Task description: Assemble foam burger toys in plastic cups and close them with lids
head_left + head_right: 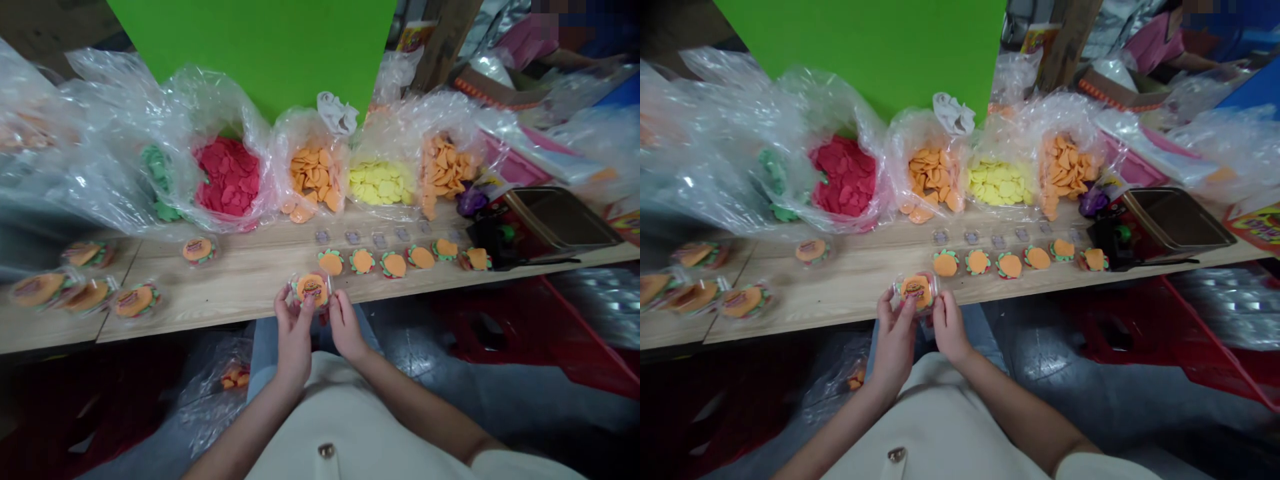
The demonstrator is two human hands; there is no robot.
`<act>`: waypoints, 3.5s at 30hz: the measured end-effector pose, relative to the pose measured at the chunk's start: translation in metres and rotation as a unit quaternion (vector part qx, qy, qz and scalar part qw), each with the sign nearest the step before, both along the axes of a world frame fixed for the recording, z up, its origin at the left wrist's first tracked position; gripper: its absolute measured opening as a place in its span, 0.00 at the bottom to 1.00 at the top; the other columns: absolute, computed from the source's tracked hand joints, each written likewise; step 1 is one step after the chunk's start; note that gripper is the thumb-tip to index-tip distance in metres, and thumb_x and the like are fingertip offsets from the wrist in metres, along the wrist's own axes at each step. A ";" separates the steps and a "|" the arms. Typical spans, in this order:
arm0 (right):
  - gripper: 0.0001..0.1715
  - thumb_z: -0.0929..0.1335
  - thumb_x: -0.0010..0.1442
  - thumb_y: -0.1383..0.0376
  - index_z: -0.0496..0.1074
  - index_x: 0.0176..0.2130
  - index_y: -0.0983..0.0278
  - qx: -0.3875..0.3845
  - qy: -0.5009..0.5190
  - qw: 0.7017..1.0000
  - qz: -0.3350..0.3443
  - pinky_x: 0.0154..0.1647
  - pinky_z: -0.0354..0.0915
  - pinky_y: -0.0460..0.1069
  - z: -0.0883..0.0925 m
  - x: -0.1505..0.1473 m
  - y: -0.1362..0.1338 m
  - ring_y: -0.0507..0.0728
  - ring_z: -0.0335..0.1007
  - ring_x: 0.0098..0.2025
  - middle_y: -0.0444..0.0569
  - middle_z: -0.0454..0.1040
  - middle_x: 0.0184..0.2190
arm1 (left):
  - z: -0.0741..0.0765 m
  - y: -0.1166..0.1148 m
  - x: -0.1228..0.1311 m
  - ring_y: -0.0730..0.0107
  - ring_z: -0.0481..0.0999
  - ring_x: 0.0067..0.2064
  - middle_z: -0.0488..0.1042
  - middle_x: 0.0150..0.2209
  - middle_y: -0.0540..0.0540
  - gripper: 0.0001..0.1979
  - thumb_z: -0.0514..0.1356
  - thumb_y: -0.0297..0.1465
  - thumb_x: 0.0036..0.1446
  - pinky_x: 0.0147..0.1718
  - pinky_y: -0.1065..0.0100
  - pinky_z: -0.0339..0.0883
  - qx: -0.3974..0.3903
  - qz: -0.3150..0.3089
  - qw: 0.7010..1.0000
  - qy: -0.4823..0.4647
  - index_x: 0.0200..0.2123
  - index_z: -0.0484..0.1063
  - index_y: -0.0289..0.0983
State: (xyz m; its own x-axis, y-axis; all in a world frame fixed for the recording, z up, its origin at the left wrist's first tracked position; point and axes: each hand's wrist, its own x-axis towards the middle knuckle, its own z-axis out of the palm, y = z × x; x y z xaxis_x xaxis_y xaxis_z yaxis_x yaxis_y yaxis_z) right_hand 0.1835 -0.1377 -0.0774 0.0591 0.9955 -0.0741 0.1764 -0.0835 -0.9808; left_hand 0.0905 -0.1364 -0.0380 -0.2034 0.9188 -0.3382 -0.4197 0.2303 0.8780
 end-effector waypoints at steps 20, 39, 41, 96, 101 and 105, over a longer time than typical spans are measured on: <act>0.03 0.60 0.59 0.66 0.60 0.36 0.63 -0.118 -0.090 0.890 0.432 0.27 0.58 0.44 0.024 0.054 -0.016 0.48 0.61 0.28 0.42 0.64 0.28 | -0.024 -0.051 -0.072 0.69 0.70 0.37 0.73 0.35 0.46 0.10 0.60 0.35 0.49 0.39 0.67 0.63 -0.094 -0.301 0.946 0.072 0.34 0.71 0.36; 0.07 0.59 0.57 0.66 0.58 0.27 0.63 -0.019 -0.280 0.844 0.457 0.25 0.48 0.45 0.035 0.056 -0.033 0.50 0.52 0.25 0.42 0.61 0.23 | -0.021 -0.062 -0.051 0.66 0.71 0.38 0.74 0.34 0.45 0.08 0.56 0.34 0.53 0.40 0.66 0.62 0.042 -0.313 0.918 0.242 0.32 0.75 0.39; 0.06 0.61 0.55 0.66 0.59 0.26 0.63 0.000 -0.285 0.826 0.486 0.24 0.46 0.45 0.040 0.052 -0.022 0.49 0.51 0.24 0.42 0.61 0.22 | -0.022 -0.062 -0.048 0.67 0.71 0.37 0.74 0.34 0.46 0.08 0.58 0.34 0.51 0.39 0.67 0.63 0.005 -0.314 0.931 0.186 0.33 0.74 0.38; 0.10 0.68 0.49 0.60 0.63 0.24 0.61 0.053 -0.088 0.958 -0.268 0.30 0.62 0.48 0.047 0.263 0.034 0.52 0.64 0.28 0.43 0.67 0.23 | 0.021 0.068 0.088 0.74 0.75 0.35 0.74 0.40 0.50 0.13 0.61 0.24 0.48 0.33 0.74 0.72 -0.137 -0.149 0.969 -0.141 0.40 0.70 0.39; 0.13 0.64 0.53 0.64 0.58 0.21 0.61 0.020 -0.095 0.907 -0.409 0.37 0.60 0.50 0.053 0.413 0.055 0.52 0.64 0.31 0.45 0.63 0.22 | 0.038 0.083 0.093 0.73 0.75 0.39 0.74 0.44 0.47 0.12 0.55 0.24 0.54 0.35 0.75 0.72 -0.149 -0.145 0.959 -0.192 0.42 0.71 0.39; 0.12 0.65 0.52 0.63 0.60 0.20 0.61 -0.113 -0.001 0.909 -0.401 0.32 0.62 0.52 0.031 0.454 0.067 0.51 0.64 0.26 0.44 0.64 0.19 | 0.041 0.083 0.098 0.73 0.75 0.37 0.74 0.40 0.46 0.10 0.59 0.26 0.52 0.32 0.75 0.72 -0.133 -0.140 0.963 -0.189 0.40 0.70 0.38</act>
